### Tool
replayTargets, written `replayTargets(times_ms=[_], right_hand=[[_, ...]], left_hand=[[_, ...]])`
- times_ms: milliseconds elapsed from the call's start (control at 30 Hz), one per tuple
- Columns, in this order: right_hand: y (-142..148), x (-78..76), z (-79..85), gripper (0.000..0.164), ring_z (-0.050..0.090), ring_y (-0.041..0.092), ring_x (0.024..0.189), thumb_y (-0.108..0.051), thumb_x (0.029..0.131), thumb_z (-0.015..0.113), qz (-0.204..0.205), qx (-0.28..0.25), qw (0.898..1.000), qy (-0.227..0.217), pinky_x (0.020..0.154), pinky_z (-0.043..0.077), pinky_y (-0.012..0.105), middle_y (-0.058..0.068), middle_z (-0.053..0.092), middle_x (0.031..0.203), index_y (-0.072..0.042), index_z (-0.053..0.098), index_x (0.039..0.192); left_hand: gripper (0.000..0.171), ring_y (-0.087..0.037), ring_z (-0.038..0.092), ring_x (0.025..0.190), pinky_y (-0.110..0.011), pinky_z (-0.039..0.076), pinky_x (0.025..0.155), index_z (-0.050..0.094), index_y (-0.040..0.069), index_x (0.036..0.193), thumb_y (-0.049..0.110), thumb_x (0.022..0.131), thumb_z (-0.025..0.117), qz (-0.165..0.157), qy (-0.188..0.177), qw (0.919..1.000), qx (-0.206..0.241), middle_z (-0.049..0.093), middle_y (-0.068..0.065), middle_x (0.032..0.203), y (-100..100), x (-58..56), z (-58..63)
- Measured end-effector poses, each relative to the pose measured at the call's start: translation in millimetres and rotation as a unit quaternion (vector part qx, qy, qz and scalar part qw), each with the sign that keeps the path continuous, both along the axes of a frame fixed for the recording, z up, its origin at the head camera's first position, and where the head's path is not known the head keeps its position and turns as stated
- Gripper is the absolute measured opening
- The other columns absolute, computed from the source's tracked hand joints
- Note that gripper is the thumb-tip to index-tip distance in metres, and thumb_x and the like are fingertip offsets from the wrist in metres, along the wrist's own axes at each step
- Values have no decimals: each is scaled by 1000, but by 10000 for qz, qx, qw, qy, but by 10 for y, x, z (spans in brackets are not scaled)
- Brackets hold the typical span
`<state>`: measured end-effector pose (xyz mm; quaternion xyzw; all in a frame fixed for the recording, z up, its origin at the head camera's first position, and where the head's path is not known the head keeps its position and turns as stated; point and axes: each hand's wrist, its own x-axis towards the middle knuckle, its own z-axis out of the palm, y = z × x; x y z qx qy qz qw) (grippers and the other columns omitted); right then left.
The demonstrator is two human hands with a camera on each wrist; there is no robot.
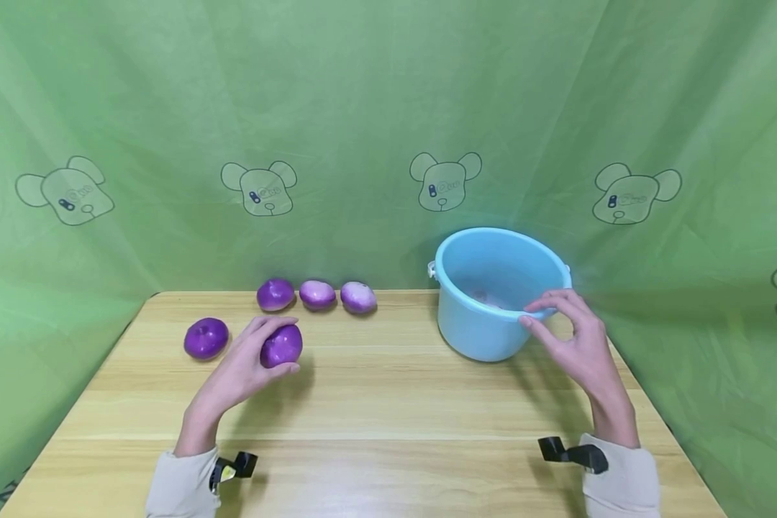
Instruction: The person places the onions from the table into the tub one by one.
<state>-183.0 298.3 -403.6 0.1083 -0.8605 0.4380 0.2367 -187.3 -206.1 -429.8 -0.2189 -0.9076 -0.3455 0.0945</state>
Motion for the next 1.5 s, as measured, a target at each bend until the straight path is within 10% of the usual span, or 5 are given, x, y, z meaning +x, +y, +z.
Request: replayTargets(times_ms=[767,1200,1500], right_hand=[[75,43,13,17,48,6,115,-10,89,82,-72,8,10000,48,109,34,59,5,61,119,-7,73,103],[54,13,4,19,50,6,113,-5,84,84,-21,182,9990,399,103,34,22,4,65,115,-8,75,101],[34,4,3,19,50,9,113,-6,84,84,0,235,9987,453,104,36,33,5,65,115,-9,75,100]], left_hand=[[75,-41,59,119,-61,54,94,54,11,145,13,79,89,18,41,9999,163,52,-17,141,135,3,69],[74,-42,59,119,-62,54,92,55,15,146,13,80,89,115,156,9995,235,52,-16,141,132,61,66],[74,-40,60,118,-58,57,91,55,15,145,14,79,90,150,273,9992,259,51,-15,142,156,74,80]])
